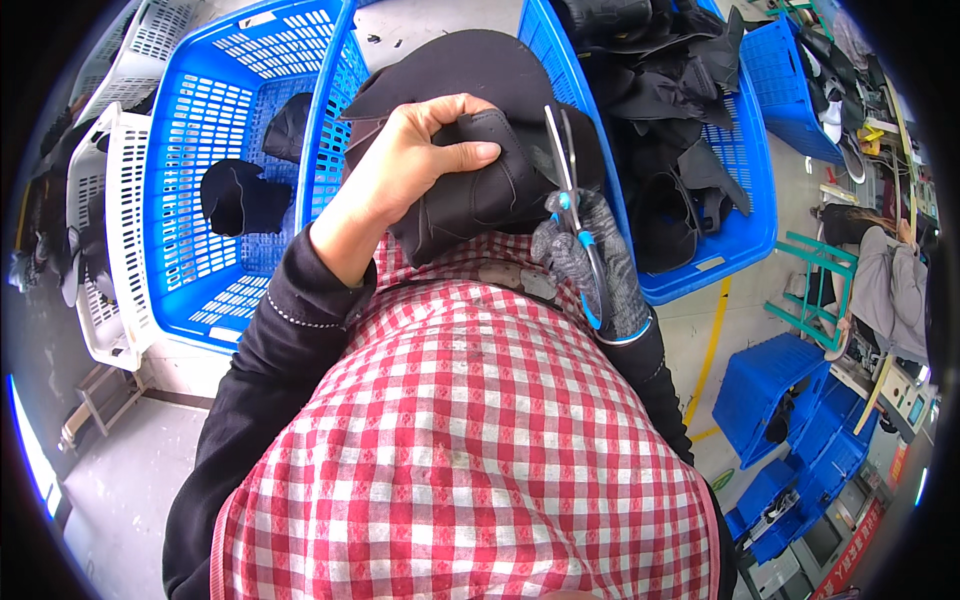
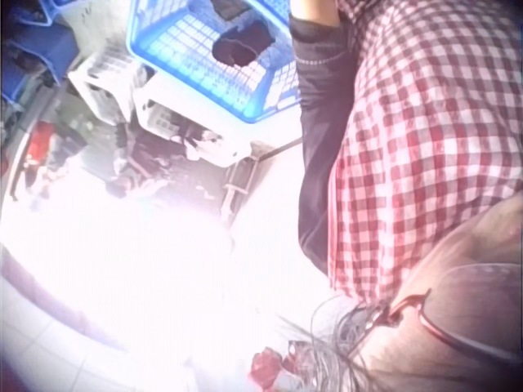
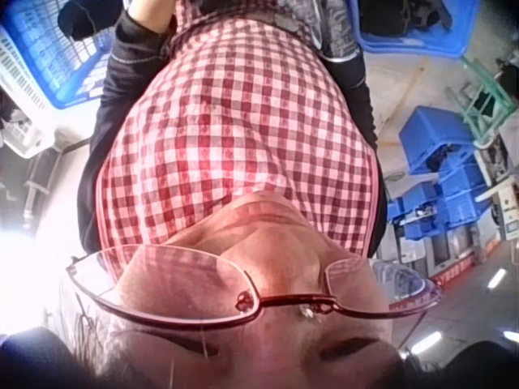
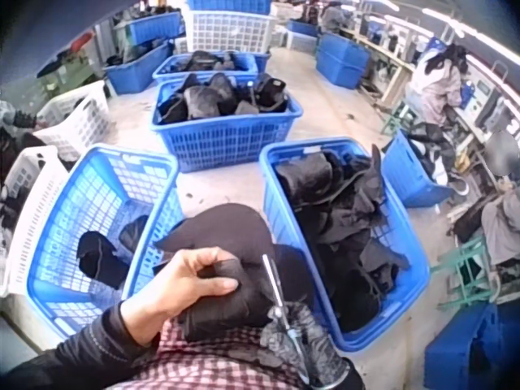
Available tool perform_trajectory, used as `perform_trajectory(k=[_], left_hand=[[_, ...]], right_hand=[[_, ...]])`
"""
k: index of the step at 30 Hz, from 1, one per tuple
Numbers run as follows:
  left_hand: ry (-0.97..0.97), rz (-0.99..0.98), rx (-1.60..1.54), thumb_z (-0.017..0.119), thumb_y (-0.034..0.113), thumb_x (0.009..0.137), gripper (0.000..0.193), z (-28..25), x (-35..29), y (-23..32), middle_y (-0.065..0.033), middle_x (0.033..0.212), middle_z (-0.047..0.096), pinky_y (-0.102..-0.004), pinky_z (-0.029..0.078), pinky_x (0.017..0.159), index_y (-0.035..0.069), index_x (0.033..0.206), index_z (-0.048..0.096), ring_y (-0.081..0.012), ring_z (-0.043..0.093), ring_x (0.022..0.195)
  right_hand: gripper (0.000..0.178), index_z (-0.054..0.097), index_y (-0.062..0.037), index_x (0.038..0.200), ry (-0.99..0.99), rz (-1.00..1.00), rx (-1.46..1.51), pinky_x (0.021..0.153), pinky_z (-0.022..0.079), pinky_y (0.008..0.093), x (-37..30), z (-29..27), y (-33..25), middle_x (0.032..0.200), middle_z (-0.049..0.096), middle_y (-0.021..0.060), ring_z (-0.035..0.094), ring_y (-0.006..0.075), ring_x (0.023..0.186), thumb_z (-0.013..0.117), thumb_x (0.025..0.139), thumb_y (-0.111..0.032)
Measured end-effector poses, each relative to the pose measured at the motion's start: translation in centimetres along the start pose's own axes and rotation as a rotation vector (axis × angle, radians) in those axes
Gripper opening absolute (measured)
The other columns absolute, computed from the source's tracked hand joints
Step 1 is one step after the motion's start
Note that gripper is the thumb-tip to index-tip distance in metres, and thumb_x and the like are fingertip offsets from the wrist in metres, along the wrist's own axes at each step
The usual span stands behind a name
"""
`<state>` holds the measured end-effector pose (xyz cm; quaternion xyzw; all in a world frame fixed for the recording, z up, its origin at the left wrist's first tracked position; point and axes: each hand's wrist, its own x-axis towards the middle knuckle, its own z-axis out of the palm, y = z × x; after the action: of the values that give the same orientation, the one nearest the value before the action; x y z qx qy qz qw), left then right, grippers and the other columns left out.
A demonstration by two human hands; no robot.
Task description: The person sits on the floor and uses scissors to trim excess fabric and threads from black shoe uppers. They hold each upper with one hand and cut with the other, placing trimmed pieces into a nearby blue basket.
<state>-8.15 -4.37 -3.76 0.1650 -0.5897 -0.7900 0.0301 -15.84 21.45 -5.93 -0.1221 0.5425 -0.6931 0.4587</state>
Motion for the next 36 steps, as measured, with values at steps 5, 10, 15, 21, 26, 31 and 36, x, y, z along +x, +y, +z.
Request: perform_trajectory(k=[5,10,15,21,26,31,36], left_hand=[[-0.068,-0.031,0.068,0.080,0.008,0.090,0.023,0.0,-0.1,0.0,0.0000,0.096,0.073,-0.0238,0.057,0.084,0.001,0.111,0.072,-0.0076,0.068,0.088],[-0.104,0.063,0.117,0.081,0.009,0.090,0.025,0.8,-0.2,-0.1,0.0006,0.098,0.072,-0.0237,0.054,0.087,0.001,0.111,0.070,-0.0069,0.066,0.090],[-0.141,0.097,0.080,0.081,0.009,0.089,0.024,1.2,0.0,-0.5,0.0018,0.100,0.071,-0.0246,0.052,0.091,0.002,0.109,0.070,-0.0068,0.064,0.095],[-0.140,0.035,0.055,0.081,0.007,0.088,0.023,1.2,-0.2,-0.6,0.0008,0.100,0.072,-0.0243,0.052,0.090,0.001,0.108,0.071,-0.0066,0.064,0.093],[-0.129,0.014,0.057,0.080,0.006,0.088,0.022,1.6,-0.4,0.0,-0.0004,0.099,0.072,-0.0247,0.053,0.089,0.000,0.108,0.072,-0.0069,0.064,0.092],[-0.127,0.016,0.072,0.080,0.006,0.088,0.022,1.5,-0.5,-0.1,-0.0006,0.099,0.072,-0.0252,0.053,0.089,0.000,0.107,0.072,-0.0072,0.064,0.092],[-0.109,0.134,0.282,0.078,0.006,0.086,0.023,1.4,-0.6,0.3,-0.0010,0.097,0.070,-0.0273,0.050,0.089,-0.002,0.106,0.069,-0.0098,0.062,0.094]], right_hand=[[0.040,0.056,-0.0064,0.136,0.014,-0.030,-0.251,0.070,0.050,0.0233,-0.3,0.5,-0.6,0.098,0.066,0.0047,0.061,0.0094,0.081,0.070,0.099,-0.009],[0.035,0.058,-0.0048,0.130,0.008,0.010,-0.207,0.078,0.053,0.0247,-0.5,0.2,-1.3,0.098,0.065,0.0018,0.062,0.0086,0.086,0.072,0.097,-0.006],[0.035,0.059,-0.0051,0.127,-0.029,0.059,-0.192,0.083,0.054,0.0267,-0.6,0.2,-1.1,0.100,0.065,0.0032,0.063,0.0096,0.088,0.074,0.096,-0.007],[0.032,0.060,-0.0031,0.128,-0.011,-0.098,-0.469,0.081,0.057,0.0265,-1.0,0.0,-0.8,0.107,0.068,0.0060,0.067,0.0115,0.091,0.069,0.098,-0.003],[0.033,0.059,-0.0027,0.130,0.013,-0.051,-0.445,0.080,0.058,0.0272,-1.2,0.1,-0.6,0.109,0.070,0.0067,0.070,0.0130,0.089,0.067,0.098,0.000],[0.033,0.060,-0.0034,0.131,0.023,-0.091,-0.517,0.077,0.057,0.0268,-1.2,0.3,-0.9,0.097,0.071,0.0057,0.070,0.0128,0.085,0.066,0.099,-0.001],[0.038,0.064,-0.0024,0.107,0.137,0.289,0.220,0.051,0.044,0.0272,-0.7,0.4,-0.9,0.065,0.060,0.0053,0.055,0.0131,0.052,0.046,0.110,-0.036]])
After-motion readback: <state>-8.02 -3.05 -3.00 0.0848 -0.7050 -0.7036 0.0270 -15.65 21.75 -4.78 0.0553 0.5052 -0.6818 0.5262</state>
